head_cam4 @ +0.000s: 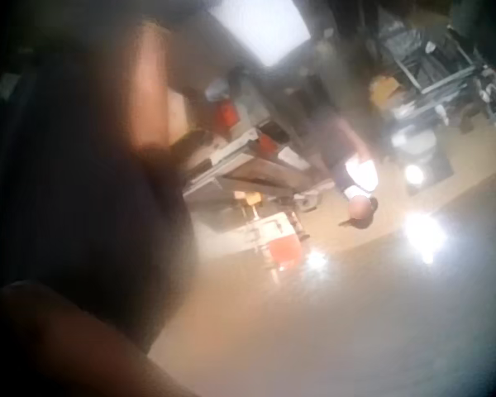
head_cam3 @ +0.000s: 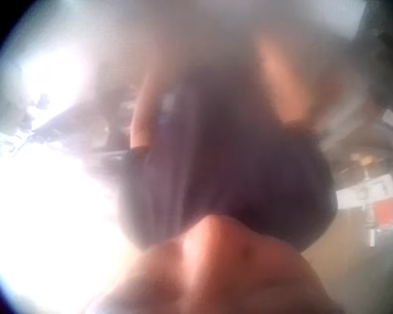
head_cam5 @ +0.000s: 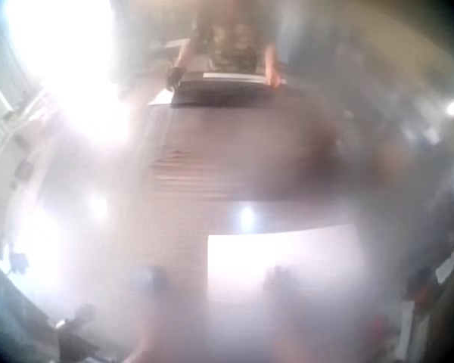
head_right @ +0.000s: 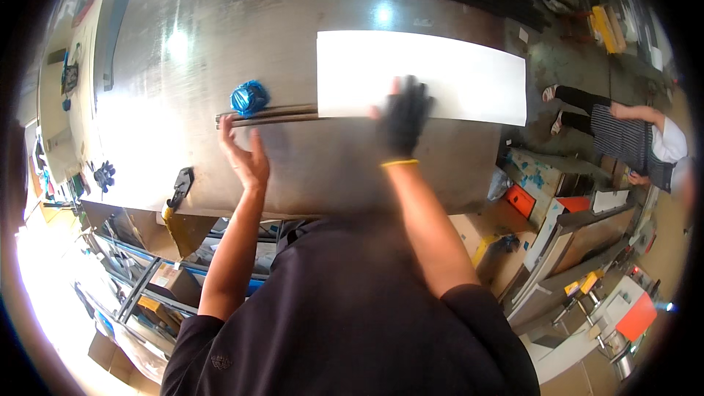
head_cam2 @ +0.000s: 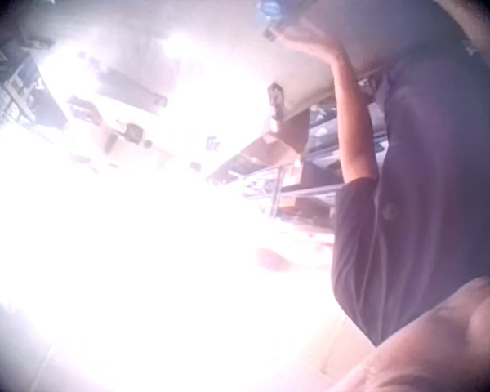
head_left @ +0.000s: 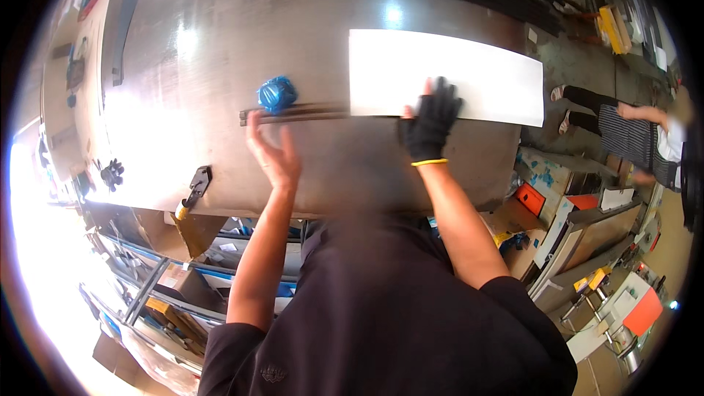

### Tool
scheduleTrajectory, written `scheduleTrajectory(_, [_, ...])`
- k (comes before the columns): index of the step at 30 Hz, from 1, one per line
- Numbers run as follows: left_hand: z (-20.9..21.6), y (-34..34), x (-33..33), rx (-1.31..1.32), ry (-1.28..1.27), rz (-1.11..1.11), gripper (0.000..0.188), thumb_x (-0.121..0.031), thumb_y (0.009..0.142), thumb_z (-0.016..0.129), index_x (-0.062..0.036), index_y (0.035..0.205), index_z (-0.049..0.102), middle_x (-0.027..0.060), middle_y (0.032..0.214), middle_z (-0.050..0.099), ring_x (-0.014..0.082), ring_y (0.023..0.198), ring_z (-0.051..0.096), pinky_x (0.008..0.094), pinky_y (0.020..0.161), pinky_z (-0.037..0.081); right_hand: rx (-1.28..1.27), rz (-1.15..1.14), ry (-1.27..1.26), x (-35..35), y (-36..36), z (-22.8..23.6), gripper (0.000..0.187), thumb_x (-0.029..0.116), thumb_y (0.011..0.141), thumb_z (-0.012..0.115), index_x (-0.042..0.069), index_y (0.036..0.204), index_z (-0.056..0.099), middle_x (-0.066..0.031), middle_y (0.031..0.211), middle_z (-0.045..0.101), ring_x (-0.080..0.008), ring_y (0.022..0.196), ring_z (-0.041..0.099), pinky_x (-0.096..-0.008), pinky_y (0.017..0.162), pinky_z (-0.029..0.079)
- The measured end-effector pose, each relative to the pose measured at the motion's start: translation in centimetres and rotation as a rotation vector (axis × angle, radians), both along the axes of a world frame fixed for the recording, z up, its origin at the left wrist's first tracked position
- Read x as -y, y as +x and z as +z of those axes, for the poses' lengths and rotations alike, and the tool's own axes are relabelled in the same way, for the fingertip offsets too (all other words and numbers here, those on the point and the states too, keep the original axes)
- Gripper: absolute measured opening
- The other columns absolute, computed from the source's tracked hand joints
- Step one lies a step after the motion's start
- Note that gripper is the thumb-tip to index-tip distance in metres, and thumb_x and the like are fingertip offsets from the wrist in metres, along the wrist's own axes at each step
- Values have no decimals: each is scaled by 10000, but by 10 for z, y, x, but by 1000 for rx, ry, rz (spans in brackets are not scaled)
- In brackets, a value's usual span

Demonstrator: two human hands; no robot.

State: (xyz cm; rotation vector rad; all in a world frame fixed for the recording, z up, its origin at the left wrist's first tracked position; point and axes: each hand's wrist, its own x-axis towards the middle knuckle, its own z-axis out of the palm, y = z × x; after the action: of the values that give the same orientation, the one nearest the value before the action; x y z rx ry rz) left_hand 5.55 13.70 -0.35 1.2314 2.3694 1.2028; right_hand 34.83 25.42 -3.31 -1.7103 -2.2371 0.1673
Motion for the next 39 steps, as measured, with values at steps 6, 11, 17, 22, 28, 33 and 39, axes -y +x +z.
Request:
scheduleTrajectory(6, [-24,-94,17,245,-309,404,492,-265,998,728,0,1392,600,180,1230,665,280,1097,654,413,951,541,-389,378,-279,51,-167,22,724,352,934,757,45,1530,484,-273,1589,442,-477,1513,358,-612,1270,221])
scheduleTrajectory(11, [-29,-121,7,426,-443,305,360,-283,993,753,8,1201,713,106,998,752,197,877,713,351,810,580,-878,-103,-421,63,-154,41,346,285,978,714,60,1224,622,-172,1224,659,-347,1170,619,-480,1031,470])
scheduleTrajectory(17, [-31,-125,-1,749,-290,368,245,-159,981,774,23,1128,700,92,948,734,139,831,699,270,730,597,-1097,-807,-543,36,-36,-13,230,267,1012,705,60,1022,605,-111,964,644,-240,876,609,-382,774,477])
scheduleTrajectory(22, [-22,-133,0,919,-249,347,250,-71,930,787,71,1109,686,94,900,723,128,747,681,246,684,592,-1014,-811,-641,26,-13,-29,276,257,1029,706,50,887,591,-75,797,612,-184,678,564,-334,613,444])
scheduleTrajectory(28, [-25,-137,-3,951,-232,379,270,-62,901,805,92,1094,694,91,868,723,132,709,673,231,634,555,-959,-764,-707,22,3,-54,381,246,1046,704,40,752,576,-40,631,580,-125,480,517,-286,452,410])
scheduleTrajectory(33, [-49,-130,0,876,-150,447,338,-107,849,814,81,1110,711,80,860,725,145,733,674,269,648,550,-993,-585,-607,27,8,-86,380,229,1042,705,40,744,563,-43,628,573,-123,475,499,-295,452,409])
scheduleTrajectory(39, [-27,-133,-17,770,-381,482,339,-207,874,777,51,1083,705,83,840,700,150,705,650,278,633,553,-1139,-866,-751,18,-22,-9,389,224,1022,731,41,733,545,-38,614,549,-122,475,470,-298,452,376])
